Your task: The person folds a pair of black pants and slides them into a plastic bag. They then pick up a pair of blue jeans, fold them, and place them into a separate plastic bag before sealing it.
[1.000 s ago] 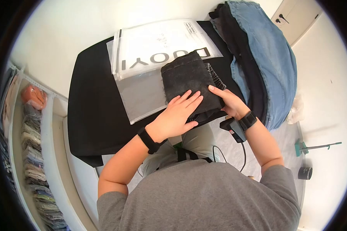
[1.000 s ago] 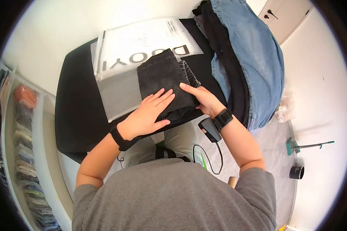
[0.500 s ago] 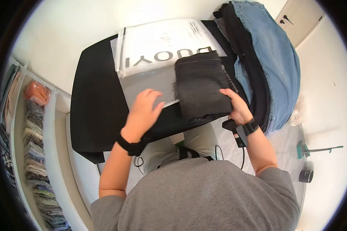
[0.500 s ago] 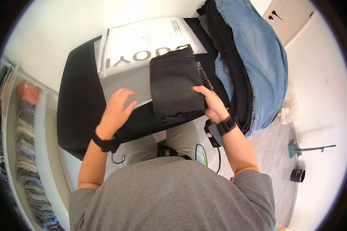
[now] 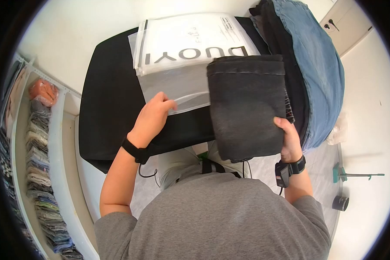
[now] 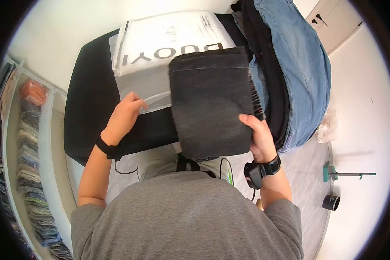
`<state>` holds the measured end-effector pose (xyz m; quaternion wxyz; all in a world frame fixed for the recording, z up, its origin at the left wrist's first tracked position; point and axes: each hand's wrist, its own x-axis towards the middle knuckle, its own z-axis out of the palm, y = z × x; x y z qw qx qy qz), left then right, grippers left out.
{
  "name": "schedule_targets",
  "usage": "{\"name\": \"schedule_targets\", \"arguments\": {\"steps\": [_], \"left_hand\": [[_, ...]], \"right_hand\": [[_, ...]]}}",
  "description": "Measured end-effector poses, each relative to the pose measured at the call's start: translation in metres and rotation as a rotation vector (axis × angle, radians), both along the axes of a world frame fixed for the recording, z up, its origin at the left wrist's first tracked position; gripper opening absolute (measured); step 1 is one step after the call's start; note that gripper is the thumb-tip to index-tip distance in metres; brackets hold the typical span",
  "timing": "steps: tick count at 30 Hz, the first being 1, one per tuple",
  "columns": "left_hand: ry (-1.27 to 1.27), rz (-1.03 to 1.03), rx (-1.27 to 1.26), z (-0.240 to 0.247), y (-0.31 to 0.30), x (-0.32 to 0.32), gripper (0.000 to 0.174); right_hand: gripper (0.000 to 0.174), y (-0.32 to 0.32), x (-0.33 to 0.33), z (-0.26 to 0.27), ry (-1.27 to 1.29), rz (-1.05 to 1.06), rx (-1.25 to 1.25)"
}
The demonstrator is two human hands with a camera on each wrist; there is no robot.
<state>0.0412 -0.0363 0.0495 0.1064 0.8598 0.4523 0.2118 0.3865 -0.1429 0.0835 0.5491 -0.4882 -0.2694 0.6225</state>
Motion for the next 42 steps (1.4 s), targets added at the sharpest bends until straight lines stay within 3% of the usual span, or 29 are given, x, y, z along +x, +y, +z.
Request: {"name": "schedule_targets", "arguments": {"steps": [3,5,11,19,21,24,28,34,38,41,42], "left_hand": [[-0.078,-0.081,0.082,-0.001,0.014,-0.003,0.029],[-0.096,-0.094,0.195,0.003,0.020,-0.003,0.055],[-0.221,-0.078,0.265,0.042,0.021,0.017,0.075],[-0.157,-0.238,0.284,0.062,0.006,0.035,0.078],[-0.117,-0.192,0.353,0.066,0.001,0.041,0.066],[-0.129,-0.177,0.387,0.070,0.008,0.048,0.064],[-0.181,-0.238,0.425,0.080,0.015,0.055,0.061],[-0.024,-0.385,0.318,0.095,-0.016,0.073,0.065],[0.025,-0.440,0.308,0.095,-0.021,0.083,0.060],[0.011,-0.532,0.312,0.095,-0.023,0.092,0.058],[-0.019,-0.567,0.297,0.095,-0.027,0.093,0.057]], "right_hand": [[0.048,0.004,-0.022,-0.002,0.008,0.046,0.044],[0.044,0.007,-0.033,-0.006,-0.021,0.043,0.068],[0.046,0.014,-0.051,-0.011,0.042,0.205,0.088],[0.052,0.037,-0.054,-0.013,0.058,0.327,0.036],[0.051,0.040,-0.061,-0.006,-0.109,0.237,0.201],[0.041,0.046,-0.070,-0.001,-0.282,0.267,0.304],[0.039,0.061,-0.069,0.015,-0.159,0.276,0.129],[0.032,0.079,-0.065,0.019,-0.102,0.164,0.213],[0.031,0.091,-0.073,0.023,-0.304,0.162,0.247],[0.030,0.110,-0.070,0.012,-0.345,0.300,0.445],[0.032,0.116,-0.069,0.018,-0.252,0.334,0.289]]}}
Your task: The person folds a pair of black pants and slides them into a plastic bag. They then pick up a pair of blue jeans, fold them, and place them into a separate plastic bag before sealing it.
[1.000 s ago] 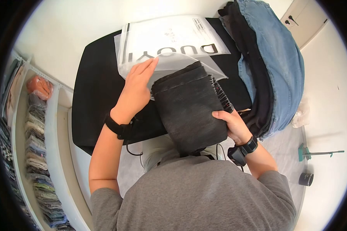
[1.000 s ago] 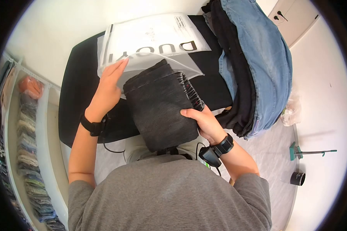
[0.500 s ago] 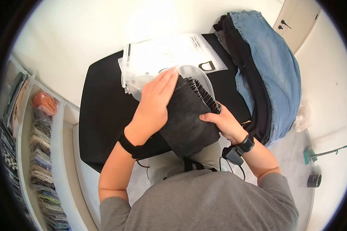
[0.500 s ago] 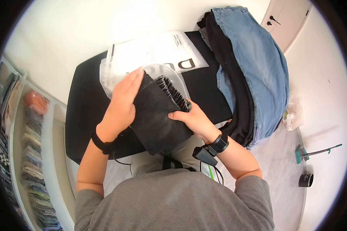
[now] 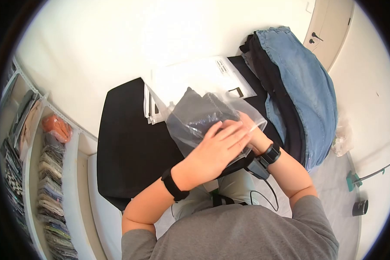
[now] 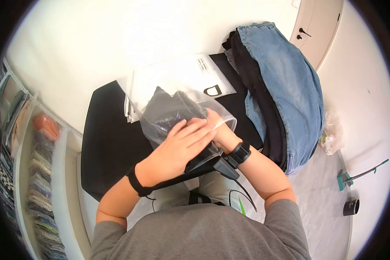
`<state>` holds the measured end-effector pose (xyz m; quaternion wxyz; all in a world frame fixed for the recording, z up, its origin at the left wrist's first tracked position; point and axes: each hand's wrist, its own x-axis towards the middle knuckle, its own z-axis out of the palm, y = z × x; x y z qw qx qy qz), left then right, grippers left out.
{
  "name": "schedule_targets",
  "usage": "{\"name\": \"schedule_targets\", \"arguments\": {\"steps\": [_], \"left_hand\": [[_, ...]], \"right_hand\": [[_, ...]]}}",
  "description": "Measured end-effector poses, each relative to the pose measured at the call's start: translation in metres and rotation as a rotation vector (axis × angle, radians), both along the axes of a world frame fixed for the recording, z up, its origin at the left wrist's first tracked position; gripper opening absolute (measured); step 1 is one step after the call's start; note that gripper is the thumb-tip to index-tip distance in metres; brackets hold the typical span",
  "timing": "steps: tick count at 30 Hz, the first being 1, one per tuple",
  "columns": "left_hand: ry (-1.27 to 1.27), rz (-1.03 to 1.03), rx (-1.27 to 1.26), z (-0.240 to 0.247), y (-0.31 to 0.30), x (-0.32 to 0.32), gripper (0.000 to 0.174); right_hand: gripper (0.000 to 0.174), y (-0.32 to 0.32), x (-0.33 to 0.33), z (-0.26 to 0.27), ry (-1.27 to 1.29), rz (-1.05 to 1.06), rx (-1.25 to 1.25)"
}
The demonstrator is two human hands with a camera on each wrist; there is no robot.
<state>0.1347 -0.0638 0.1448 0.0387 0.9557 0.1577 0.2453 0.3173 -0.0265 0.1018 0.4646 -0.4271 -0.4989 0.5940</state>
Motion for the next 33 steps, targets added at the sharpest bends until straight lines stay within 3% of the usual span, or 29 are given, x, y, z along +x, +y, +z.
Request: {"name": "schedule_targets", "arguments": {"steps": [1,3,4,5,7,9,12,15,17,19,20,21,23,24,27,29,31,33], "left_hand": [[-0.019,-0.037,-0.021,0.000,-0.005,0.000,0.056],[-0.043,-0.039,-0.030,0.004,-0.015,-0.003,0.055],[-0.053,-0.001,-0.026,0.006,-0.019,-0.006,0.054],[-0.062,0.037,-0.024,0.006,-0.023,-0.009,0.053],[-0.107,0.080,0.015,0.002,-0.027,-0.016,0.049],[-0.164,0.187,0.151,-0.011,-0.025,-0.023,0.047],[-0.171,0.266,0.156,-0.033,-0.019,-0.031,0.044],[-0.153,0.340,0.162,-0.044,-0.020,-0.038,0.043],[-0.192,0.332,0.123,-0.043,-0.024,-0.041,0.044],[-0.199,0.340,0.126,-0.045,-0.024,-0.044,0.043],[-0.206,0.341,0.134,-0.046,-0.025,-0.045,0.043],[-0.207,0.340,0.129,-0.046,-0.025,-0.045,0.043],[-0.203,0.343,0.157,-0.046,-0.026,-0.046,0.042],[-0.202,0.340,0.153,-0.047,-0.026,-0.047,0.042],[-0.185,0.356,0.130,-0.052,-0.026,-0.049,0.042],[-0.128,0.416,0.148,-0.059,-0.026,-0.054,0.044],[-0.127,0.423,0.126,-0.066,-0.028,-0.060,0.045],[-0.125,0.435,0.104,-0.071,-0.031,-0.064,0.045]], "right_hand": [[0.032,0.003,-0.002,0.006,-0.001,-0.001,0.006],[0.036,0.008,-0.011,0.019,-0.317,-0.218,0.327],[0.052,0.017,-0.010,0.018,-0.367,-0.268,0.308],[0.052,0.020,-0.012,0.016,-0.365,-0.267,0.310],[0.057,0.022,-0.026,0.021,-0.719,-0.559,0.387],[0.058,0.018,-0.038,0.030,-0.801,-0.575,0.373],[0.054,0.028,-0.054,0.028,-1.137,-0.499,0.239],[0.059,0.048,-0.049,0.015,-1.043,-0.435,0.352],[0.067,0.045,-0.045,0.028,-1.137,-0.344,0.244],[0.072,0.044,-0.040,0.029,-0.939,-0.355,0.405],[0.067,0.041,-0.036,0.031,-1.057,-0.366,0.247],[0.067,0.042,-0.034,0.028,-1.059,-0.365,0.242],[0.061,0.046,-0.021,0.012,-0.826,-0.421,0.417],[0.058,0.052,-0.015,0.008,-1.023,-0.358,0.288],[0.056,0.053,-0.009,-0.006,-1.078,-0.479,0.376],[0.053,0.053,-0.008,-0.018,-1.144,-0.432,0.370],[0.043,0.059,-0.012,-0.034,-1.270,-0.654,0.705],[0.040,0.050,-0.022,-0.034,-1.269,-0.642,0.640]]}}
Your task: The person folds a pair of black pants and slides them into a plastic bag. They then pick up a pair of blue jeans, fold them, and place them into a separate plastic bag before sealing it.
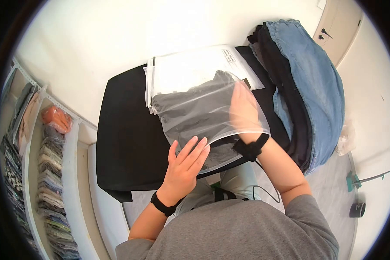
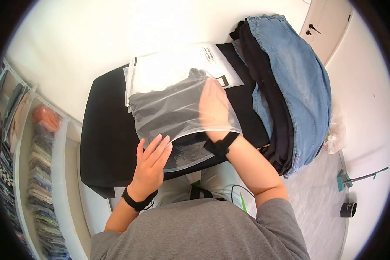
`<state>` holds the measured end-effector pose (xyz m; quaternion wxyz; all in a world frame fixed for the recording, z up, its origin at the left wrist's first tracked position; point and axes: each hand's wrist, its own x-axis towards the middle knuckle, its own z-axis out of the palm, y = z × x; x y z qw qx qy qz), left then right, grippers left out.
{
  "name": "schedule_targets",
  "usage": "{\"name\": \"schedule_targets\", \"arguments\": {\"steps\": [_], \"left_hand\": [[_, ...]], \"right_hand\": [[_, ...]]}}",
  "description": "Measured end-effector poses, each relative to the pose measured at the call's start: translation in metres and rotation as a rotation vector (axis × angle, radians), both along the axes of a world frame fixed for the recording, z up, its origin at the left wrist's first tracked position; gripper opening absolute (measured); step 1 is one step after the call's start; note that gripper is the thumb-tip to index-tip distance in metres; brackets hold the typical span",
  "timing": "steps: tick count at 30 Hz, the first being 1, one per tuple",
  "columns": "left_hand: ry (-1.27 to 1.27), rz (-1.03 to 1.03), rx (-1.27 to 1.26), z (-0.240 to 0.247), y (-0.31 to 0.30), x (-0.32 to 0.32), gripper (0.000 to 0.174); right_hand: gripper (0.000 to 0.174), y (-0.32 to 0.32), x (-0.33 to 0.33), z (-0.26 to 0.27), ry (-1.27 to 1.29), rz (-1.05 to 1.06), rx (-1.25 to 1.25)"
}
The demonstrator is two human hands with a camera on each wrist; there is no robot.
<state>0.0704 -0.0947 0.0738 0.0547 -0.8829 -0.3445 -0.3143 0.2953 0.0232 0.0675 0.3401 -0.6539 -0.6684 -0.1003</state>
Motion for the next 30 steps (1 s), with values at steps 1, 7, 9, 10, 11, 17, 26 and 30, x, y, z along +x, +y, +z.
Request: {"name": "schedule_targets", "arguments": {"steps": [1,7,9,10,11,17,26,30], "left_hand": [[-0.015,0.001,-0.022,-0.002,-0.002,-0.002,0.046],[-0.040,0.004,-0.110,-0.020,-0.011,-0.012,0.046],[-0.047,0.000,-0.127,-0.027,-0.014,-0.014,0.046],[-0.043,-0.009,-0.132,-0.031,-0.015,-0.014,0.046],[-0.041,-0.016,-0.135,-0.034,-0.016,-0.014,0.045],[-0.062,-0.101,-0.154,-0.043,-0.019,-0.014,0.037],[-0.094,-0.113,-0.173,-0.044,-0.020,-0.014,0.038],[-0.088,-0.108,-0.177,-0.041,-0.020,-0.009,0.040]], "right_hand": [[0.042,-0.009,-0.010,0.005,-0.172,0.031,0.052],[0.073,-0.053,-0.053,-0.003,-0.380,0.518,-0.261],[0.078,-0.054,-0.059,-0.015,-0.381,0.454,-0.591],[0.078,-0.050,-0.062,-0.021,-0.382,0.457,-0.592],[0.079,-0.044,-0.063,-0.028,-0.389,0.453,-0.570],[0.075,-0.008,-0.079,-0.030,-0.407,0.459,-0.588],[0.066,0.039,-0.096,-0.030,-0.381,0.651,-0.506],[0.057,0.043,-0.081,-0.014,-0.318,0.833,-0.511]]}}
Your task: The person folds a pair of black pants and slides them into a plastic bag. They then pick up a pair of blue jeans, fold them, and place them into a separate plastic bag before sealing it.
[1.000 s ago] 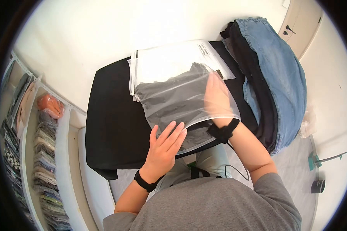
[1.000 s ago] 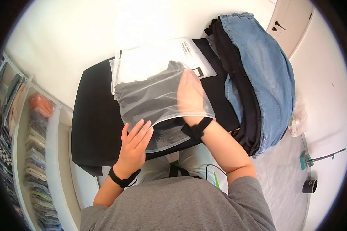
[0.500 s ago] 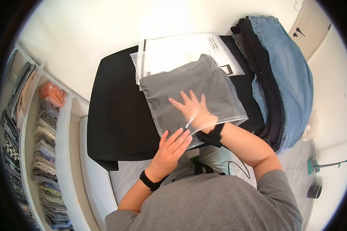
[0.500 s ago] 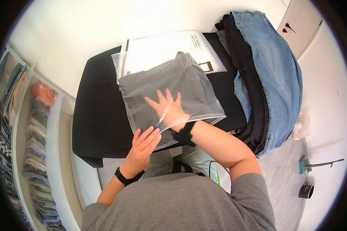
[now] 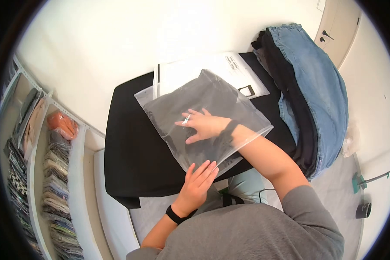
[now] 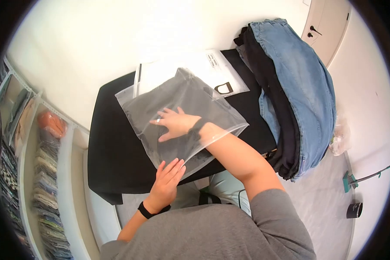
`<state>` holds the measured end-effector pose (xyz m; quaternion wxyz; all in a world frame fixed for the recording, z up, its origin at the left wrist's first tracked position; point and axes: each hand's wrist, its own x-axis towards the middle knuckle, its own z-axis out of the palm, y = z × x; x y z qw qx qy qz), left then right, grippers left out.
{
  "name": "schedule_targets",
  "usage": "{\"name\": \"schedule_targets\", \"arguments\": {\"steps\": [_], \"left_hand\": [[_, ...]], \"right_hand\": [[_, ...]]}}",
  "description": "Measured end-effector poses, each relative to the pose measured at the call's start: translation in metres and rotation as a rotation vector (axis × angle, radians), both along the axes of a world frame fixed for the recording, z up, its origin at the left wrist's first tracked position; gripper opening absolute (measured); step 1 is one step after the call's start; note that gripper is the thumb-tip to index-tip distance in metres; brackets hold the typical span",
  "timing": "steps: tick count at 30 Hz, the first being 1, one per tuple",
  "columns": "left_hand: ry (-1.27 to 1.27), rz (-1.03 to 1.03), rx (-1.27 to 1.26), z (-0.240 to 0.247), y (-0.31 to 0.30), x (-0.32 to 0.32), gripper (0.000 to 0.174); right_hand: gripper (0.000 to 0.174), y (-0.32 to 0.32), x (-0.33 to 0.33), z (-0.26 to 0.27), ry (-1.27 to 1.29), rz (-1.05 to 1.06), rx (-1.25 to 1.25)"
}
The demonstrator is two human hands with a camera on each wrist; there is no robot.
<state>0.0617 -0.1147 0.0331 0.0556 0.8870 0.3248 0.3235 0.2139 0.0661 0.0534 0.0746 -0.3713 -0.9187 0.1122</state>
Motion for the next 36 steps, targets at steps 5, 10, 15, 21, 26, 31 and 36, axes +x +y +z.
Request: {"name": "schedule_targets", "arguments": {"steps": [5,10,15,21,26,31,36], "left_hand": [[-0.051,0.008,-0.013,-0.001,0.002,0.006,0.045],[-0.023,-0.056,-0.072,-0.006,0.002,0.007,0.048],[-0.021,-0.080,-0.080,-0.009,0.007,0.010,0.050],[-0.023,-0.002,-0.003,-0.005,0.004,0.007,0.046],[-0.263,0.222,0.024,-0.014,-0.007,0.002,0.043],[-0.294,0.145,-0.077,-0.010,-0.004,0.004,0.036],[-0.277,0.070,-0.067,-0.011,-0.003,-0.002,0.038]], "right_hand": [[0.060,0.027,0.024,0.003,-0.193,-0.288,0.488],[0.068,0.047,0.032,-0.007,-0.142,-0.776,0.296],[0.074,0.068,0.040,-0.003,-0.029,-0.797,0.094],[0.072,0.037,0.044,-0.021,0.111,-0.723,0.118],[0.071,-0.050,0.037,-0.035,1.054,-0.899,-0.203],[0.053,-0.037,0.040,-0.038,1.805,-0.711,-1.086],[0.060,-0.007,0.025,-0.021,1.894,-0.803,-1.168]]}}
